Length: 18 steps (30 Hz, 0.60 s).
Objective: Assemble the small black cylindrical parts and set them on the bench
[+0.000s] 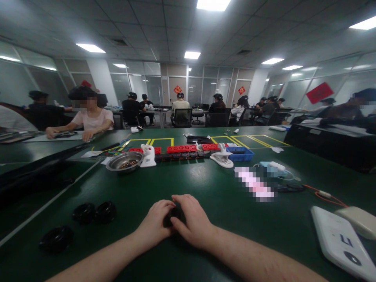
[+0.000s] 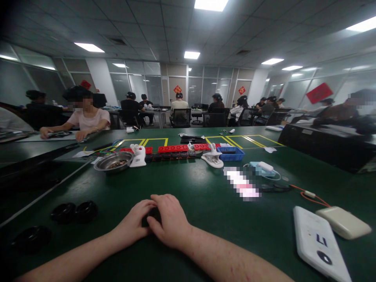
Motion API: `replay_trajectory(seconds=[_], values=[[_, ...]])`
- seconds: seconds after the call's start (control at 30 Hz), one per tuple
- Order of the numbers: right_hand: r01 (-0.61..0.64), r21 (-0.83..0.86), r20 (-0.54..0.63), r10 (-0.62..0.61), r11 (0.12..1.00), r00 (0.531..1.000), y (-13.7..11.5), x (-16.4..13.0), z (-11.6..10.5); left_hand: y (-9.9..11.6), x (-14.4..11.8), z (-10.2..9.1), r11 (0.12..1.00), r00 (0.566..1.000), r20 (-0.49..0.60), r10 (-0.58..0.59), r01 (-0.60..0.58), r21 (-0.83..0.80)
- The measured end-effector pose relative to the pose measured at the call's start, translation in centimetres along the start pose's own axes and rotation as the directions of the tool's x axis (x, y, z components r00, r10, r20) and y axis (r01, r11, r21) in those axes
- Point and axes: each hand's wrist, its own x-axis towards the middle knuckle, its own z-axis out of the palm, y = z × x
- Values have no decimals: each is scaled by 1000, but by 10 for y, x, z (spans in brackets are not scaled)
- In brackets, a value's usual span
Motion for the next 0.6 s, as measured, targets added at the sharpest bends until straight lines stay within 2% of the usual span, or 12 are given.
replay_trajectory(seconds=[0.23,0.37,0.47,0.6], values=[[-26,-36,19,26,999,999,2,0,3,-9,1,7,999,998,-32,50,-49,8],[51,21,64,-52,998,997,0,0,1,-5,0,4,999,999,-26,25,-25,-20],[86,28,54,-87,996,995,0,0,0,-3,-1,3,1000,1000,-16,17,-17,-5],[8,-21,3,-8,1000,1000,0,-1,0,-5,0,3,1000,1000,-10,19,-19,10]])
